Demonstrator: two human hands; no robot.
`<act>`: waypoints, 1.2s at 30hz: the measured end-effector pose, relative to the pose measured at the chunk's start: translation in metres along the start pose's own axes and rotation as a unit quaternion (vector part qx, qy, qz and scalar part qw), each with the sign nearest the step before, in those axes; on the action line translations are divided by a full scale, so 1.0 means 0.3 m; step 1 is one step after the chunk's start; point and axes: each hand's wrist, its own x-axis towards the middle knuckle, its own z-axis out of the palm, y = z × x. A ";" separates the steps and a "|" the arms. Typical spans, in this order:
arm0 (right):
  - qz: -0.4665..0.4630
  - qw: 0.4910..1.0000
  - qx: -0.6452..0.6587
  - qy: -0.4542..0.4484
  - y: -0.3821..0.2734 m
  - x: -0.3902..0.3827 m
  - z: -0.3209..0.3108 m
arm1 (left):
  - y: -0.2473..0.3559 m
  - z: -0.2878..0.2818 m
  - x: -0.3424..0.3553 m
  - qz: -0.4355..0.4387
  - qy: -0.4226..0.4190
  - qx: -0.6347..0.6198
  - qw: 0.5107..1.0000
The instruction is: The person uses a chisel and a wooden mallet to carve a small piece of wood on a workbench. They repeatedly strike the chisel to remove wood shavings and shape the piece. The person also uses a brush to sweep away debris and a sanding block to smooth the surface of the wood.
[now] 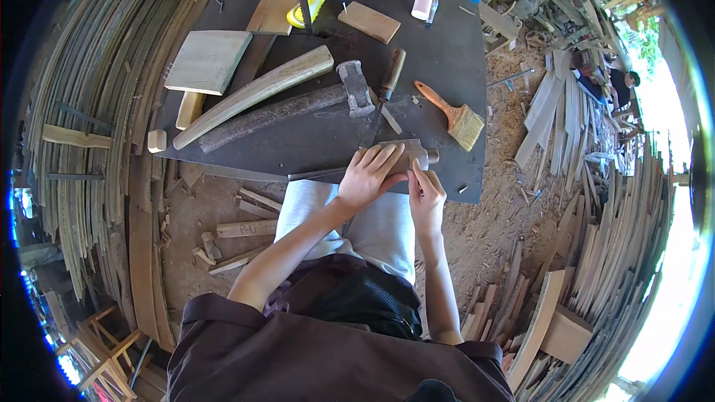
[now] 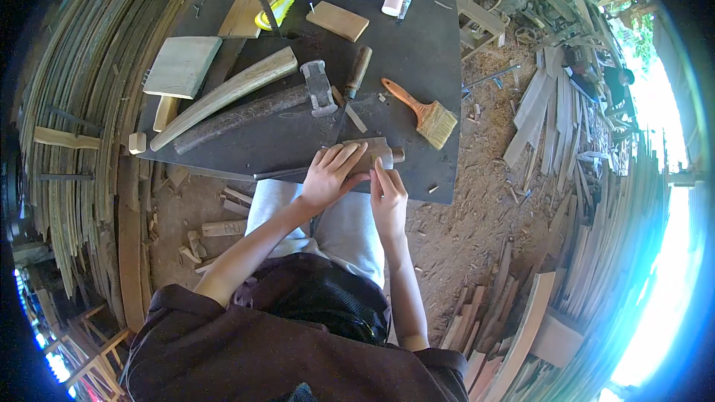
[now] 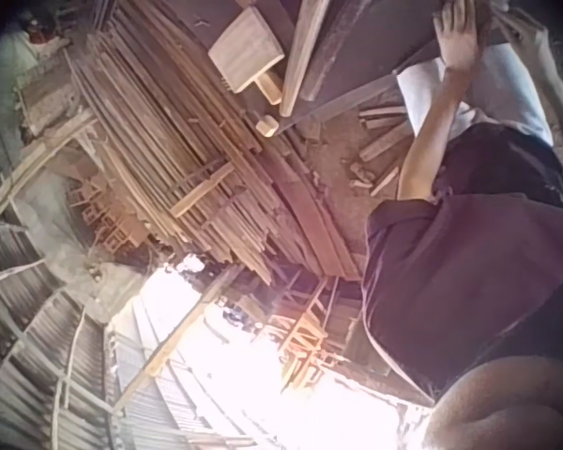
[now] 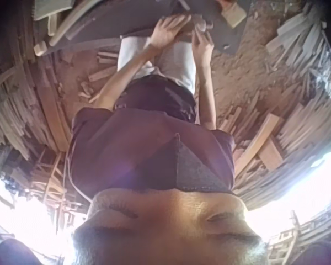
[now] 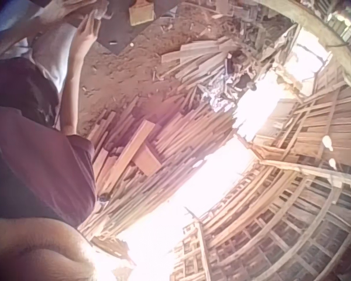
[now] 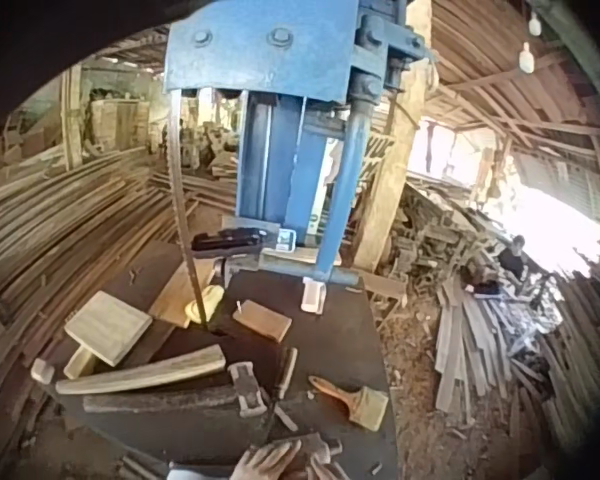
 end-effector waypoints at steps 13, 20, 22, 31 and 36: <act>0.000 0.997 -0.074 -0.020 -0.003 -0.027 0.013 | -0.010 0.016 0.009 0.007 0.024 -0.003 1.000; -0.071 0.995 -0.055 0.041 0.019 0.024 0.046 | -0.004 0.027 0.010 0.008 0.023 -0.005 1.000; -0.024 0.998 -0.065 -0.002 -0.010 -0.009 0.022 | -0.011 0.021 0.013 0.009 0.029 -0.001 1.000; -0.035 0.998 -0.057 -0.004 -0.004 0.021 0.027 | -0.008 0.020 0.018 -0.008 0.032 -0.017 0.999; -0.002 0.998 -0.061 -0.034 -0.007 -0.007 0.010 | 0.000 0.023 0.019 -0.012 0.048 -0.030 0.998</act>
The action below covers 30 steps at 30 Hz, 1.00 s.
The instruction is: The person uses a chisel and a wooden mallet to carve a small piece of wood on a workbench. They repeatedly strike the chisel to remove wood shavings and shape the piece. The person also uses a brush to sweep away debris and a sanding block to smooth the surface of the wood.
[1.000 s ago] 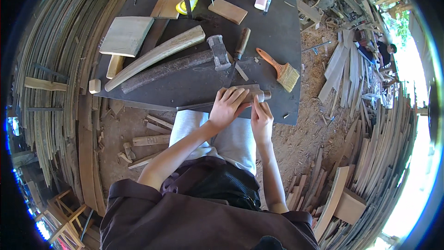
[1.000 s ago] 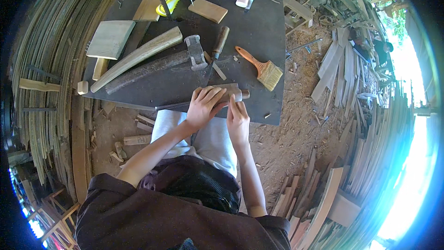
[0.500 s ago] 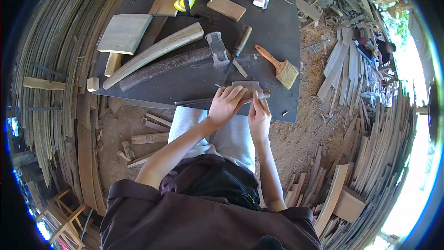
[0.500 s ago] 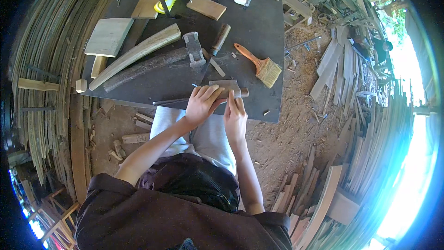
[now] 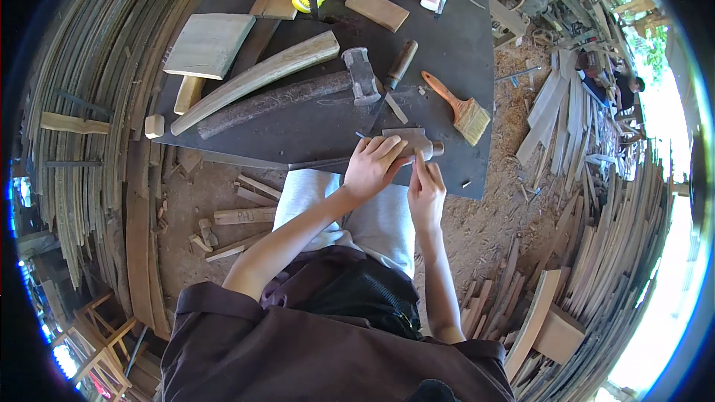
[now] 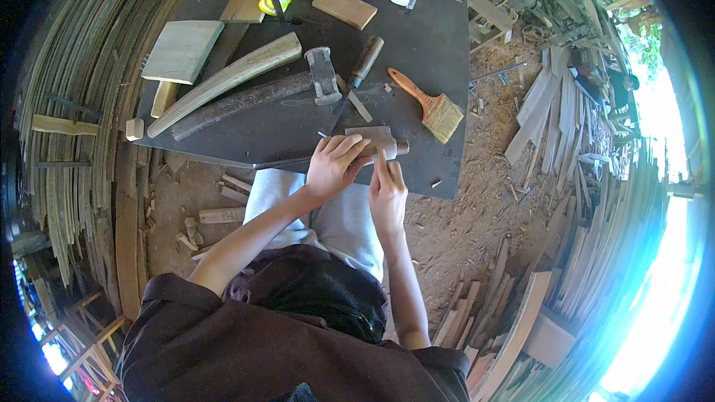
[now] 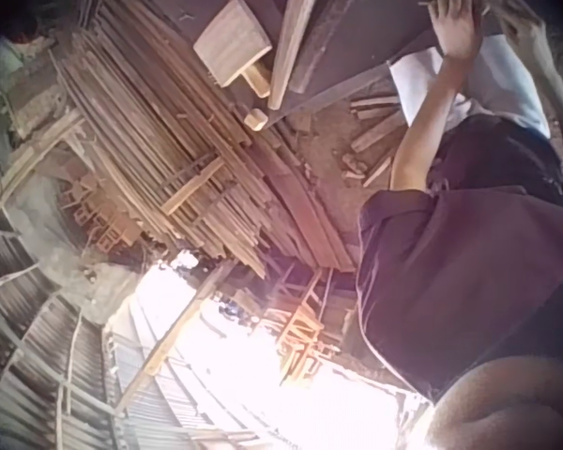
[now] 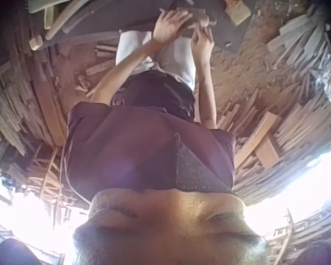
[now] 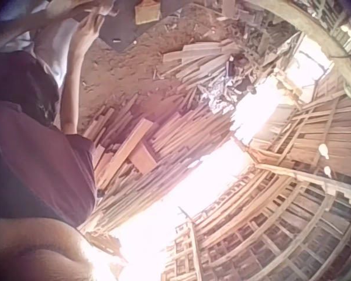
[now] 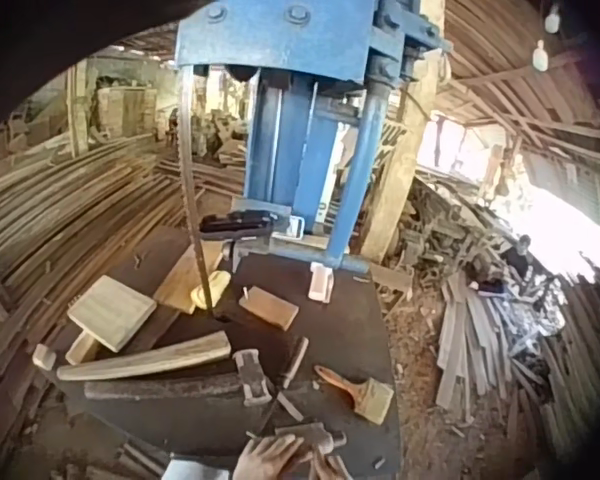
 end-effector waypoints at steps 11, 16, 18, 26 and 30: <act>-0.009 1.000 -0.006 0.015 -0.007 0.001 -0.001 | 0.010 0.005 0.000 -0.019 0.001 -0.014 1.000; -0.020 0.998 -0.004 0.057 -0.014 0.016 0.006 | 0.007 0.002 0.008 -0.011 0.016 -0.008 1.000; -0.003 1.000 -0.001 0.025 -0.008 -0.007 -0.001 | 0.018 0.002 0.004 -0.009 0.017 -0.005 1.000; -0.003 0.999 0.021 0.031 -0.006 0.015 -0.001 | 0.014 -0.003 0.014 -0.004 0.011 0.003 1.000; -0.005 0.997 0.056 0.045 0.026 0.024 0.014 | 0.018 0.001 0.013 -0.013 0.001 0.005 1.000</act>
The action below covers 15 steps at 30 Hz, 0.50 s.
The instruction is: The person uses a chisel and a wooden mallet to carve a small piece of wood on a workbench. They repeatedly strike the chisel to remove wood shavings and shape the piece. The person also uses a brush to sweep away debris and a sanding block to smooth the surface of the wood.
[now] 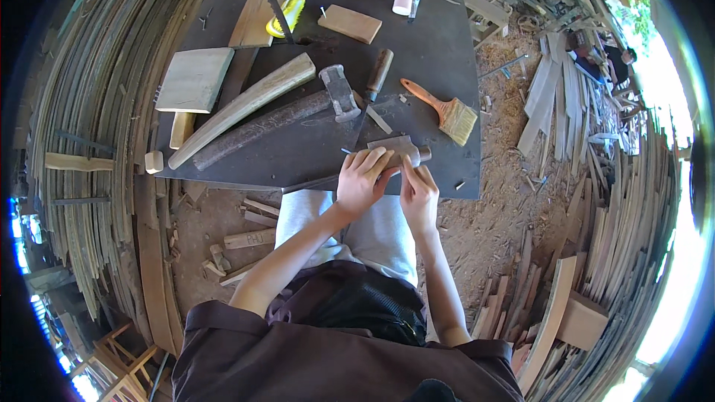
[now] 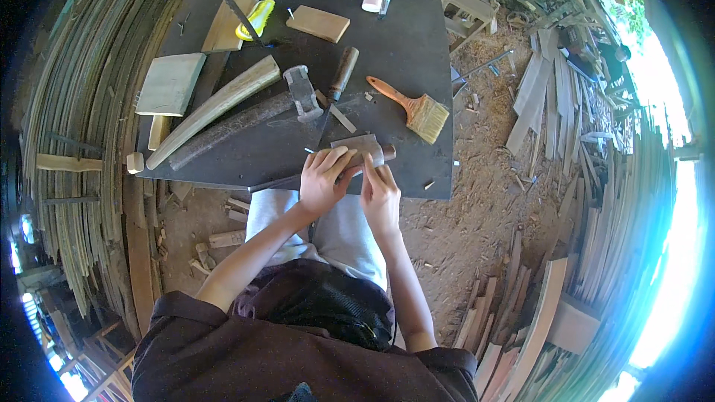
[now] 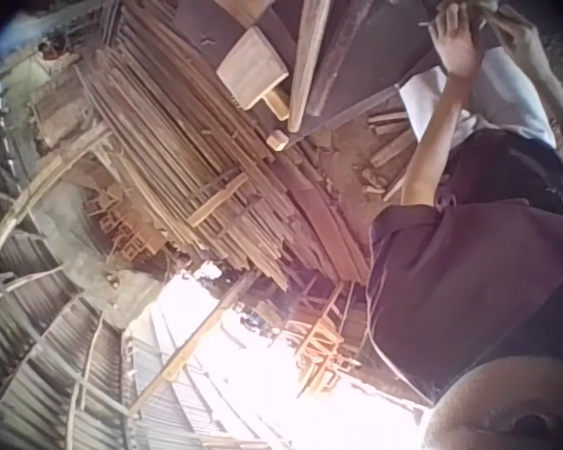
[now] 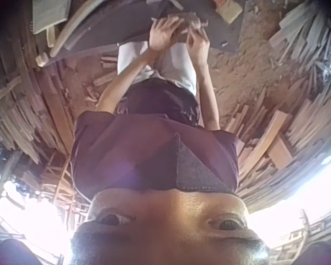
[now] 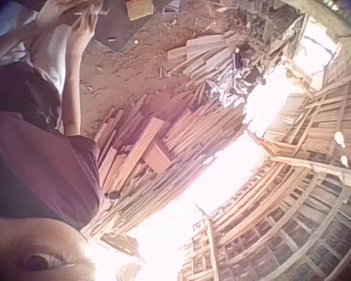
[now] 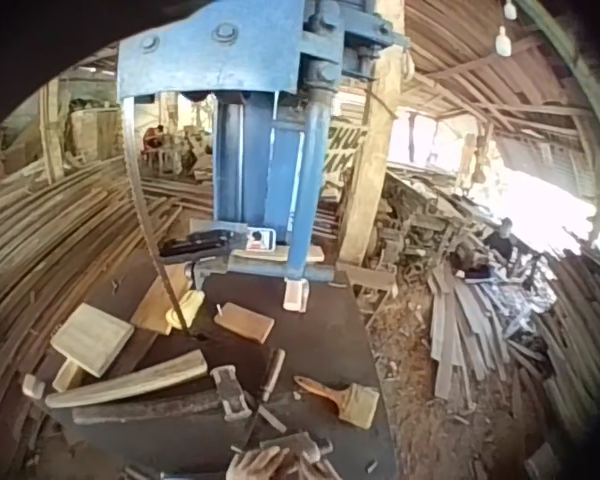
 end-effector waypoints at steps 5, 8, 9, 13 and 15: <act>0.026 1.000 -0.017 -0.003 -0.006 0.021 0.000 | -0.005 -0.011 0.006 0.012 -0.010 -0.004 1.000; 0.035 0.999 -0.035 -0.012 -0.016 -0.027 -0.014 | -0.011 0.003 -0.007 0.014 0.008 0.006 1.000; 0.036 0.999 -0.036 -0.011 -0.022 -0.035 -0.016 | -0.005 0.001 -0.005 0.004 0.003 0.003 1.000; 0.016 1.000 -0.022 -0.011 -0.010 0.039 0.001 | -0.001 -0.004 0.005 -0.008 -0.008 -0.007 1.000; 0.017 0.999 -0.032 -0.018 -0.009 0.043 0.000 | -0.003 -0.006 0.005 -0.002 -0.005 -0.008 1.000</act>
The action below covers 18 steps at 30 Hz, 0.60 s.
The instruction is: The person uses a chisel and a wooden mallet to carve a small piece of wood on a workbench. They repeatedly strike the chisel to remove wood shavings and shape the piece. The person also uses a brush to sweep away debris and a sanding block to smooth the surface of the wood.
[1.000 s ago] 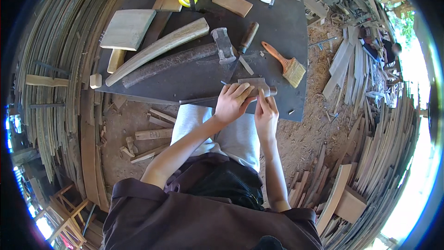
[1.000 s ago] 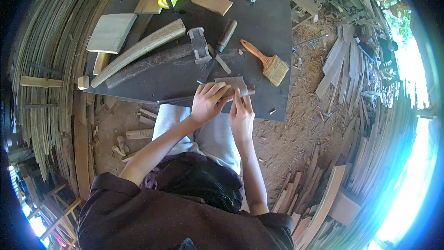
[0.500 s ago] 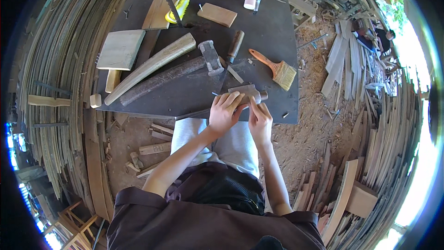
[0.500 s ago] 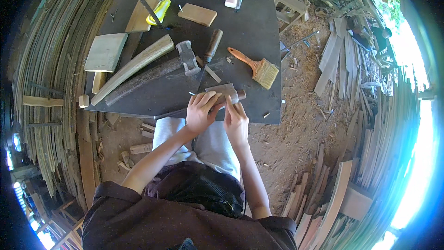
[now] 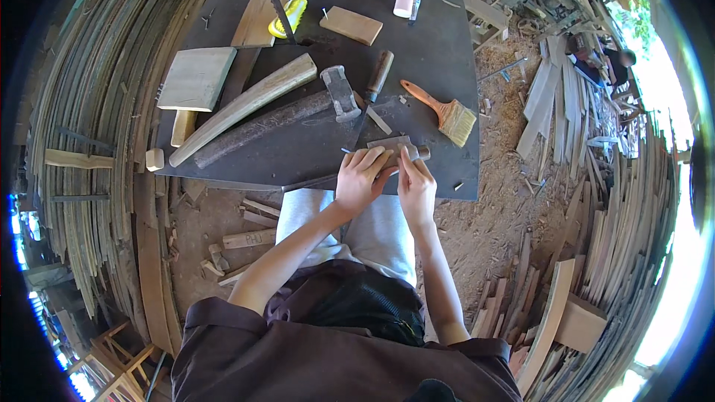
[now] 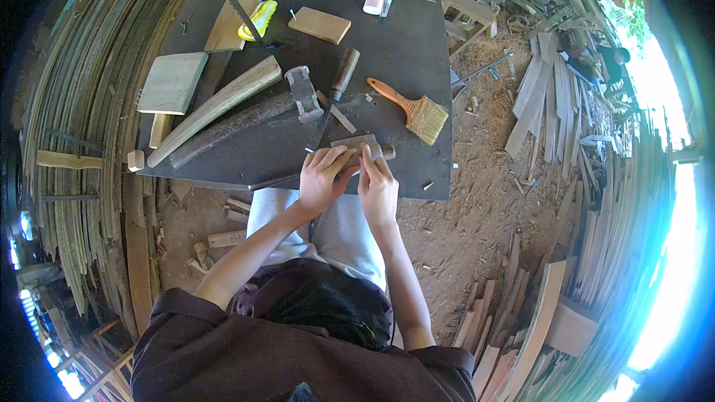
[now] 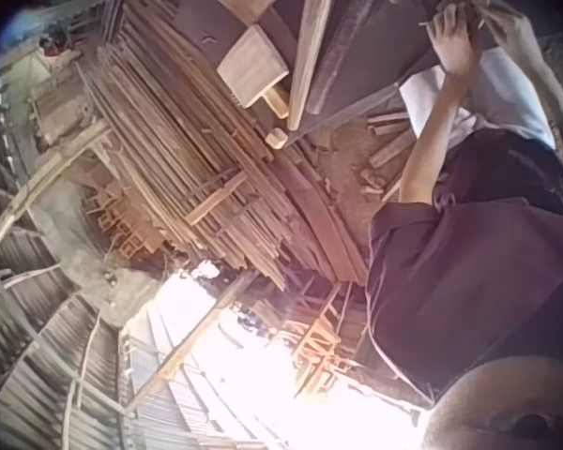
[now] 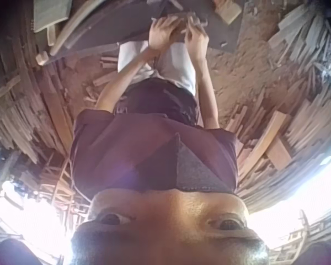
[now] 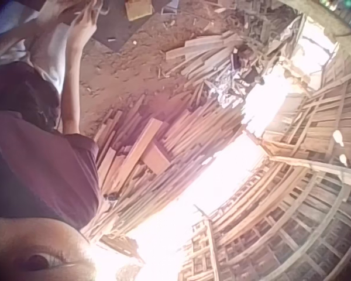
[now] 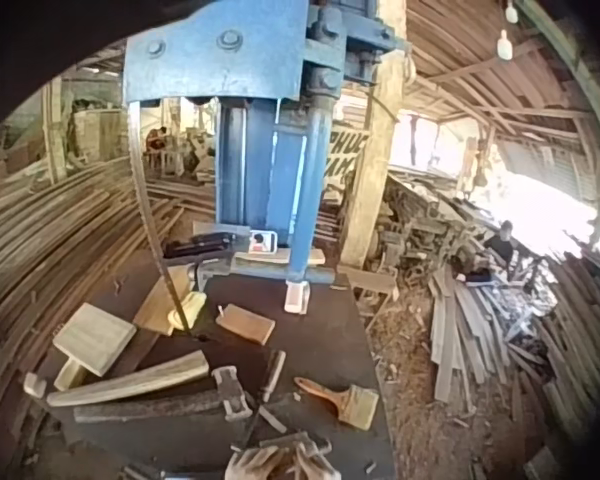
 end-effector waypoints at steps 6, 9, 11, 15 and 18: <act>0.008 0.996 -0.049 -0.071 -0.035 -0.054 -0.051 | -0.004 0.005 -0.008 0.005 0.017 0.011 1.000; 0.017 0.993 -0.050 -0.104 -0.048 -0.044 -0.058 | -0.003 0.008 -0.003 -0.001 0.020 0.009 1.000; 0.019 0.992 -0.051 -0.113 -0.038 -0.033 -0.053 | 0.005 0.001 0.003 -0.001 0.021 0.011 1.000; -0.001 0.993 -0.060 -0.105 -0.028 0.025 -0.040 | -0.002 0.008 0.002 0.003 0.016 0.013 1.000; 0.008 0.992 -0.068 -0.107 -0.044 0.018 -0.050 | -0.007 0.010 -0.003 0.009 0.022 0.022 0.999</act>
